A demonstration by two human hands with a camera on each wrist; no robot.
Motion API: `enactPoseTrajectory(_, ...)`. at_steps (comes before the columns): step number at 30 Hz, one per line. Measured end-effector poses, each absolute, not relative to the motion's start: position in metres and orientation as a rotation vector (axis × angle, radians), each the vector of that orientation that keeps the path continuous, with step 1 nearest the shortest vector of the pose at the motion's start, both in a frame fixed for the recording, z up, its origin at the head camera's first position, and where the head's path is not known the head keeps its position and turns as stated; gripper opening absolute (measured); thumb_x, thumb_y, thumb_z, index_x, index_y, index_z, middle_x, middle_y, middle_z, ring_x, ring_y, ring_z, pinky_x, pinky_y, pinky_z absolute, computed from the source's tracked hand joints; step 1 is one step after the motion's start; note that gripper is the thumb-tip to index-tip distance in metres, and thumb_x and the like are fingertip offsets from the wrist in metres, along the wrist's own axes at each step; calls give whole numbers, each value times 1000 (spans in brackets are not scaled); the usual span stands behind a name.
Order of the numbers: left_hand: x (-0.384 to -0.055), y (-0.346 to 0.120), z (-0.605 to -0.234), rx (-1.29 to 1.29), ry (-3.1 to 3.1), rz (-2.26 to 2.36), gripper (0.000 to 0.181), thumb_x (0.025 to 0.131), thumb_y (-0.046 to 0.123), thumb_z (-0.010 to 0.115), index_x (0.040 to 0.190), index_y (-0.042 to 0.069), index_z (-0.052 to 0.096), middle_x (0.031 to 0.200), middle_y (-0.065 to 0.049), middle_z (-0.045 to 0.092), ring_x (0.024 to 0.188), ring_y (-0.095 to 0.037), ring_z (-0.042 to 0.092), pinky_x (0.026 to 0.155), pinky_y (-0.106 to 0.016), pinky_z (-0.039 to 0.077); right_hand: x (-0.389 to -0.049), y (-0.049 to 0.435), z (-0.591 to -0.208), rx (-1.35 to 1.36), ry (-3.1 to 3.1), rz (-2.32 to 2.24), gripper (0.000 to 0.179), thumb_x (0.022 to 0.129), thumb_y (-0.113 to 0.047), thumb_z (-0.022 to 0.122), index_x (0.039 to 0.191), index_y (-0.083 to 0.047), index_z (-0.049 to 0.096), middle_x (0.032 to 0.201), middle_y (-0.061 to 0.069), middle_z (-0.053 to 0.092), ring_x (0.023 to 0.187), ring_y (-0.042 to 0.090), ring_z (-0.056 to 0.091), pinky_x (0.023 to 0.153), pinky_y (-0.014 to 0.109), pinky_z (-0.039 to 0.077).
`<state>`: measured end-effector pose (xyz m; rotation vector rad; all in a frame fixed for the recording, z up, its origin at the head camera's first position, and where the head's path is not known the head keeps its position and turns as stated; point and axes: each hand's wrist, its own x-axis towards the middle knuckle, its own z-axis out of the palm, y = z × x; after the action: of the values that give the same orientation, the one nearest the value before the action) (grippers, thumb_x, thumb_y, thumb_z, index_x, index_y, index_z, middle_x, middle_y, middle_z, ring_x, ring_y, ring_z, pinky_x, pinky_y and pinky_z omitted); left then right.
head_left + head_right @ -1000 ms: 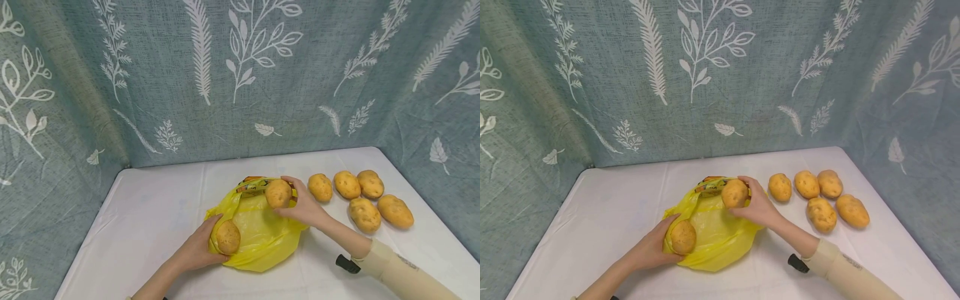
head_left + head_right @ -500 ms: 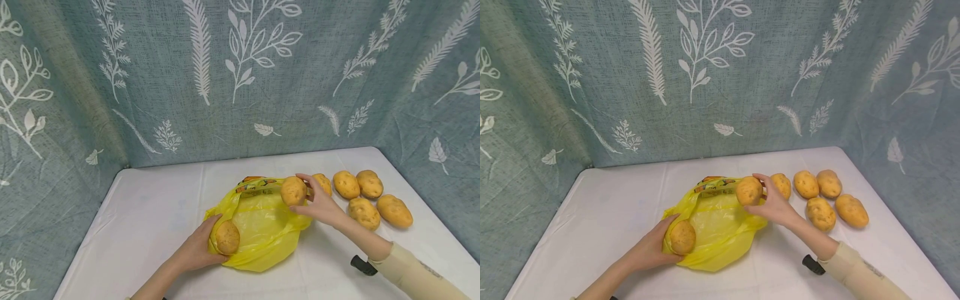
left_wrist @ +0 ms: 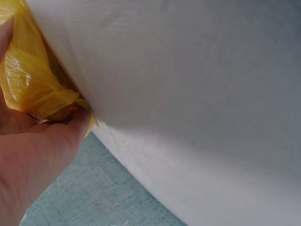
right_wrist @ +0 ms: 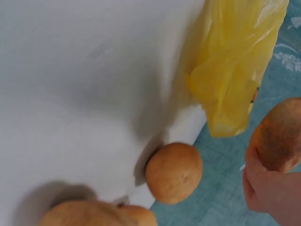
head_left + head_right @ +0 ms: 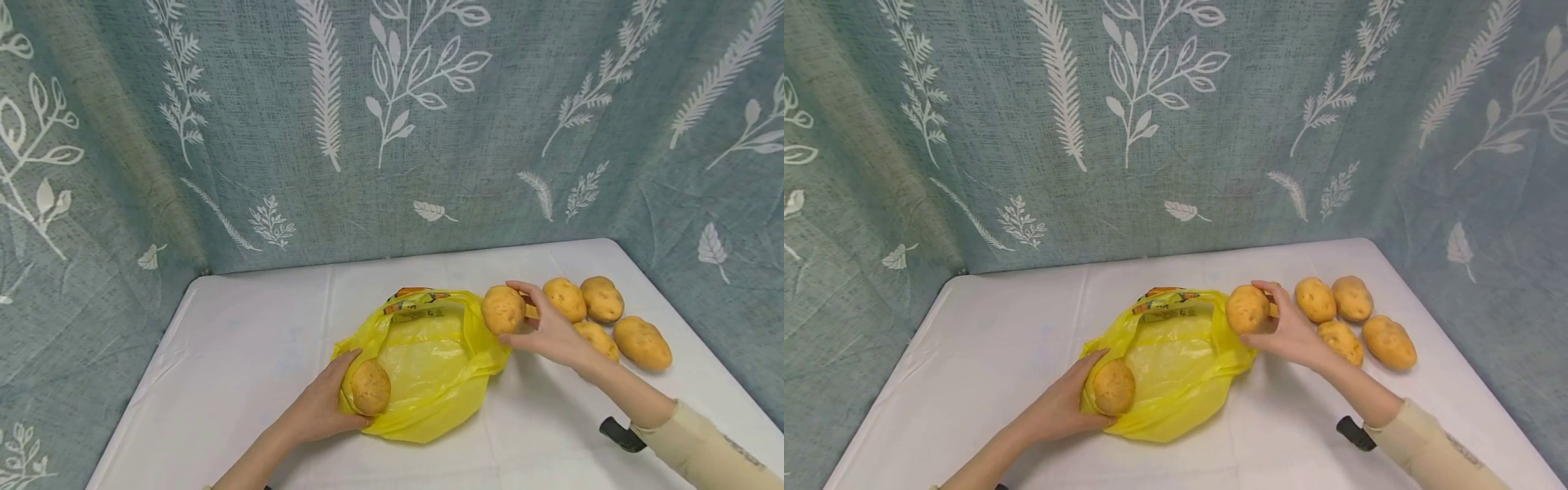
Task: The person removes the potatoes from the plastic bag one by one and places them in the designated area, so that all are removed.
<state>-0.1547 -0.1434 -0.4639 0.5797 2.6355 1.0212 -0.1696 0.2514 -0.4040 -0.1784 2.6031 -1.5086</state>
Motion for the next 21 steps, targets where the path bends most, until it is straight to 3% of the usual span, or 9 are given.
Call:
enactPoseTrajectory(5,-155,-143,-464,581,2636,1024,109,64,43,89,151,14,31,152,-18,34,136,-41,36,103,-64,34,-166,265,-404,-234,2565,-1527,89,83,-23,79,152,-17,24,155,16,19,140,43,24,108,59,30)
enactPoseTrajectory(12,-155,-143,-465,577,2631,1022,109,65,44,89,152,14,30,152,-18,33,136,-41,35,104,-63,33,-162,280,-407,-429,2648,-1457,87,84,-15,78,150,-2,22,155,20,23,141,43,25,106,54,33)
enactPoseTrajectory(21,-155,-144,-465,587,2635,1021,109,65,44,89,152,13,31,152,-18,34,136,-41,36,103,-63,34,-158,295,-410,-496,2649,-1384,89,83,-16,78,151,-1,22,155,21,22,139,47,25,105,52,33)
